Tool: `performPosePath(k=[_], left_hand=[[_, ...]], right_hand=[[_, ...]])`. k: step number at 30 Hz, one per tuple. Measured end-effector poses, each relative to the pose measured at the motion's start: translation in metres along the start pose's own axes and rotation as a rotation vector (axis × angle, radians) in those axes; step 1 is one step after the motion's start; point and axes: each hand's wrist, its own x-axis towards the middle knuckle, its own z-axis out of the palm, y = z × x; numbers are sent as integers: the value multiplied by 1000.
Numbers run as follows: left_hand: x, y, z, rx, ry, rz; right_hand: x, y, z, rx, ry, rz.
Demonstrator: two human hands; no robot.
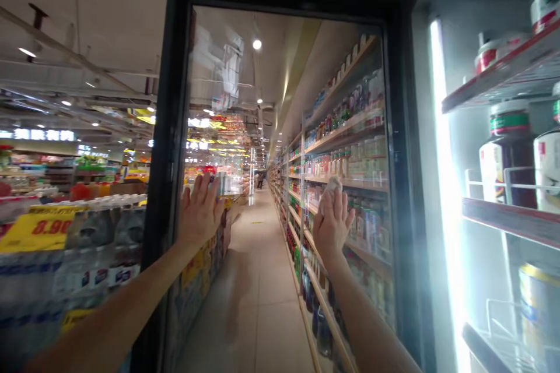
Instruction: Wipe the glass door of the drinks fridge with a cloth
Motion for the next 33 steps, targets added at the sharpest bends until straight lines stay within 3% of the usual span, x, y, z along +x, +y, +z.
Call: performPosePath(k=[2, 5, 7, 9, 12, 14, 18, 20, 22, 25, 27, 29, 33], left_hand=[[-6, -1, -1, 10, 4, 4], [-5, -1, 0, 5, 0, -3], [-4, -2, 2, 1, -6, -5], [-3, -2, 3, 5, -8, -1], [-4, -2, 4, 9, -3, 5], [-5, -2, 4, 3, 2, 2], [-4, -4, 6, 5, -1, 0], [-4, -5, 8, 3, -4, -3], [-4, -6, 9, -4, -12, -5], [-5, -6, 12, -7, -28, -5], [-5, -6, 14, 5, -23, -8], [-6, -6, 16, 20, -14, -5], [-7, -7, 17, 50, -4, 14]], right_hand=[[-7, -11, 0, 19, -30, -45], [-28, -33, 1, 105, -161, -365], [-36, -31, 0, 131, -188, -465], [-34, -11, -2, 94, -136, -361], [-22, 20, -5, 9, -19, -53], [-22, 20, -5, -1, -3, 10], [-46, -14, -1, 76, -165, -315], [-53, -20, 1, 94, -217, -420], [-47, -10, 2, 63, -163, -348], [-28, 12, 4, 9, -56, -128], [-22, 12, 5, 7, -33, -55], [-29, -2, 6, 27, -74, -108], [-59, -24, 6, 94, -211, -454]])
